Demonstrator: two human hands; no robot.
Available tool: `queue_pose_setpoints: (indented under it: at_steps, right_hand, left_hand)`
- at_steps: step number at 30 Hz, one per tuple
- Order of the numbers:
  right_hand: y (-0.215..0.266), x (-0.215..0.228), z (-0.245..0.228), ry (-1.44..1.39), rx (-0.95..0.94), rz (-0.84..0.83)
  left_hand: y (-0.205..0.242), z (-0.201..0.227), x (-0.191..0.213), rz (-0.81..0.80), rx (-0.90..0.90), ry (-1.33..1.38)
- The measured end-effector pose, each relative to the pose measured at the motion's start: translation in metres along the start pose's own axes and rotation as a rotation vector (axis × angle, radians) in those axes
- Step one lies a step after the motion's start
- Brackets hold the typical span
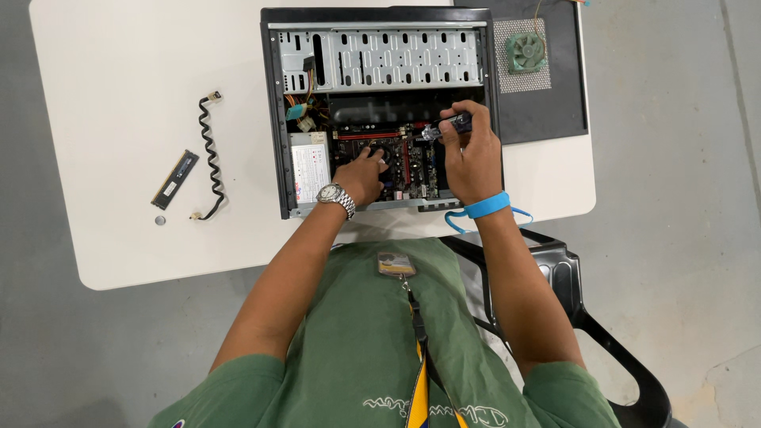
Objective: The person installs a CPU cooler and a fan into an open desktop computer case. They use a screwdriver to secure the components and connect internal cables to the motherboard.
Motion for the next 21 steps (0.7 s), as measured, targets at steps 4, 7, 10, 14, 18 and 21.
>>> queue_pose_setpoints:
  at_steps: [4,7,10,14,18,21]
  right_hand:
    - [-0.004,0.0,0.004,0.014,0.012,-0.006]
    - [-0.005,-0.001,0.005,0.009,0.01,-0.008]
    - [-0.007,-0.003,0.007,0.012,0.006,-0.009]
    - [-0.007,-0.006,0.006,0.023,0.003,-0.009]
    - [-0.015,-0.004,-0.001,0.239,0.119,-0.058]
    - [-0.019,-0.005,-0.005,0.303,0.159,-0.109]
  left_hand:
    - [0.0,0.0,0.001,0.01,0.008,0.031]
    - [0.002,0.003,0.004,0.008,0.011,0.028]
    - [0.003,0.005,0.007,0.011,0.023,0.043]
    - [0.006,0.006,0.009,0.006,0.025,0.069]
    - [0.003,0.002,0.007,-0.021,0.012,0.022]
    - [0.012,0.013,0.016,-0.021,-0.002,0.006]
Point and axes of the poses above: each hand's wrist, its own y-axis away from the middle knuckle, its own x-axis out of the back of the hand, z = x × y, the point moved 3 cm from there along -y, towards the middle knuckle, and after that the axes turned 14 degrees about -x, right-handed, at the moved point
